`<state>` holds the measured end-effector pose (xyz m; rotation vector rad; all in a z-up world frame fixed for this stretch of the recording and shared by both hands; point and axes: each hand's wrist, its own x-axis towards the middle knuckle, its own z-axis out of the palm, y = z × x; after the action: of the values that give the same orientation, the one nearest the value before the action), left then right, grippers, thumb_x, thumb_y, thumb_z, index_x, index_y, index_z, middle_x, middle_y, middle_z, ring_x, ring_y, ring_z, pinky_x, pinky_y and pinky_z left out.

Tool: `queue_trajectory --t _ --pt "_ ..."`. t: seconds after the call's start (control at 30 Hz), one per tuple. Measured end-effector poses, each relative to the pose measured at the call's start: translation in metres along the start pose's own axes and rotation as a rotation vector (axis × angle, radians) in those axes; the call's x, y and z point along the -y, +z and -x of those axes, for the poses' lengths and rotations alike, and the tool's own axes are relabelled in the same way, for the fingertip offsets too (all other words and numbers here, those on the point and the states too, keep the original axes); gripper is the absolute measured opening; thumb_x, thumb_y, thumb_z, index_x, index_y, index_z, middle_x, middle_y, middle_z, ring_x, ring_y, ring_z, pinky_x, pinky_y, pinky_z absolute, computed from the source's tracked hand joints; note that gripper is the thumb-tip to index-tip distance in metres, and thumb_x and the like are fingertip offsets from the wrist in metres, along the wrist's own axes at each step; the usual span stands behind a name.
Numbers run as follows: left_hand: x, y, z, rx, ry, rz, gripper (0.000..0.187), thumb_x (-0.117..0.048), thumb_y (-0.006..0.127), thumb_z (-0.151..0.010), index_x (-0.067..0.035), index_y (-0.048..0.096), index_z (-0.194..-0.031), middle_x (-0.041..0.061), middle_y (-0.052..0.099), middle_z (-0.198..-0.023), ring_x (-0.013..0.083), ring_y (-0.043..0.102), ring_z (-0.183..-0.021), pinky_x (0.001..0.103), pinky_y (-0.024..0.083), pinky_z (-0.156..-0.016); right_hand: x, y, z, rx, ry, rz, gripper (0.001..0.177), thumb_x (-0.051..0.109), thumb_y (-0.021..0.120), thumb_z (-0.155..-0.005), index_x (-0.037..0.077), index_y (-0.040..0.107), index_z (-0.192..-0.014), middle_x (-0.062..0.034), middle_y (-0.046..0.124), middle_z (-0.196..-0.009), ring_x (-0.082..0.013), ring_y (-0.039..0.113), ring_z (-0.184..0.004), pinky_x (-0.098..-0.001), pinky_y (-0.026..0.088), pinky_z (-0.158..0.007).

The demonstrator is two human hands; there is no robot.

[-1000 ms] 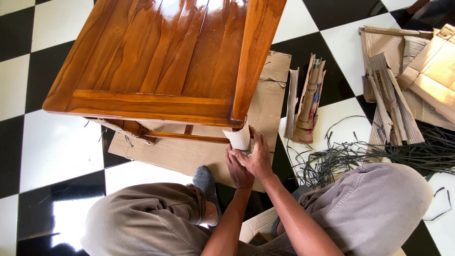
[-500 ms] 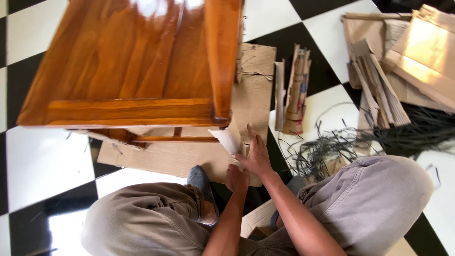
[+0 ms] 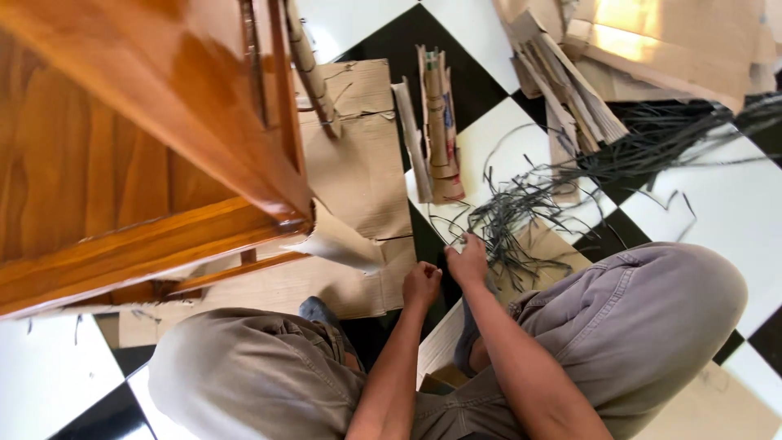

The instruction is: Wrap wooden table legs with cardboard and secure them with plastic ties for shipping

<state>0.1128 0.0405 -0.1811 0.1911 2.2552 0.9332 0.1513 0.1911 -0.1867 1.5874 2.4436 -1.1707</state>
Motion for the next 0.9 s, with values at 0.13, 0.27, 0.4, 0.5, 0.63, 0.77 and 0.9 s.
queue_trajectory --t 0.13,0.27,0.4,0.5,0.63,0.77,0.9 --pt "-0.032 -0.009 0.015 0.057 -0.004 -0.003 0.024 -0.039 0.067 -0.089 -0.021 0.073 -0.103 0.007 0.075 -0.098 0.0343 0.07 -0.107 0.048 0.054 -0.092 -0.015 -0.032 -0.009 -0.042 0.089 -0.026 0.048 0.045 0.069 -0.083 0.03 0.06 -0.129 -0.0015 0.052 -0.128 -0.0343 0.061 -0.12 -0.0565 0.048 -0.1" --pt "-0.039 -0.001 0.01 0.034 0.015 0.004 0.022 -0.038 0.069 -0.087 -0.021 0.074 -0.101 0.008 0.075 -0.095 0.0347 0.07 -0.105 0.048 0.054 -0.09 -0.046 -0.039 -0.028 -0.099 0.291 -0.043 0.042 0.039 0.065 -0.089 0.025 0.06 -0.128 -0.0015 0.045 -0.141 -0.0377 0.058 -0.126 -0.0585 0.046 -0.104" --pt "-0.045 0.001 0.005 0.067 -0.009 -0.013 0.023 -0.039 0.07 -0.086 -0.024 0.076 -0.102 0.004 0.077 -0.095 0.0303 0.072 -0.105 0.044 0.055 -0.091 -0.026 -0.076 -0.004 -0.058 0.281 -0.078 0.04 0.02 0.062 -0.094 0.017 0.062 -0.133 -0.0147 0.018 -0.165 -0.0534 0.045 -0.137 -0.0656 0.046 -0.102" --pt "-0.049 -0.001 0.007 0.059 -0.003 -0.01 0.022 -0.038 0.07 -0.085 -0.025 0.076 -0.101 0.004 0.077 -0.095 0.0306 0.072 -0.104 0.045 0.055 -0.091 -0.073 -0.041 -0.032 -0.001 0.273 -0.002 0.045 0.027 0.059 -0.094 0.021 0.065 -0.138 -0.0103 0.025 -0.166 -0.0474 0.048 -0.139 -0.0642 0.044 -0.107" --pt "-0.046 -0.001 0.003 0.046 -0.022 -0.005 0.022 -0.039 0.07 -0.085 -0.026 0.076 -0.101 0.003 0.077 -0.095 0.0298 0.072 -0.104 0.044 0.055 -0.091 -0.04 -0.057 -0.016 -0.191 0.175 0.039 0.036 0.018 0.052 -0.091 0.02 0.071 -0.122 -0.0126 0.062 -0.13 -0.0397 0.063 -0.122 -0.0567 0.051 -0.101" --pt "-0.046 -0.005 0.003 0.026 -0.028 0.01 0.022 -0.041 0.068 -0.086 -0.027 0.075 -0.101 0.003 0.077 -0.095 0.0295 0.072 -0.105 0.045 0.055 -0.093 0.038 -0.103 0.012 -0.344 0.054 -0.227 0.027 0.021 0.06 -0.1 0.021 0.072 -0.124 -0.0134 0.071 -0.116 -0.0378 0.067 -0.113 -0.0541 0.051 -0.099" --pt "-0.048 -0.011 0.004 -0.063 0.018 0.113 0.02 -0.041 0.069 -0.086 -0.027 0.077 -0.098 0.002 0.076 -0.087 0.0283 0.074 -0.095 0.044 0.056 -0.089 0.123 -0.151 0.044 -0.087 0.029 -0.839 0.053 0.014 0.066 -0.101 0.009 0.048 -0.15 -0.0139 0.072 -0.107 -0.0223 0.064 -0.096 -0.0465 0.046 -0.098"
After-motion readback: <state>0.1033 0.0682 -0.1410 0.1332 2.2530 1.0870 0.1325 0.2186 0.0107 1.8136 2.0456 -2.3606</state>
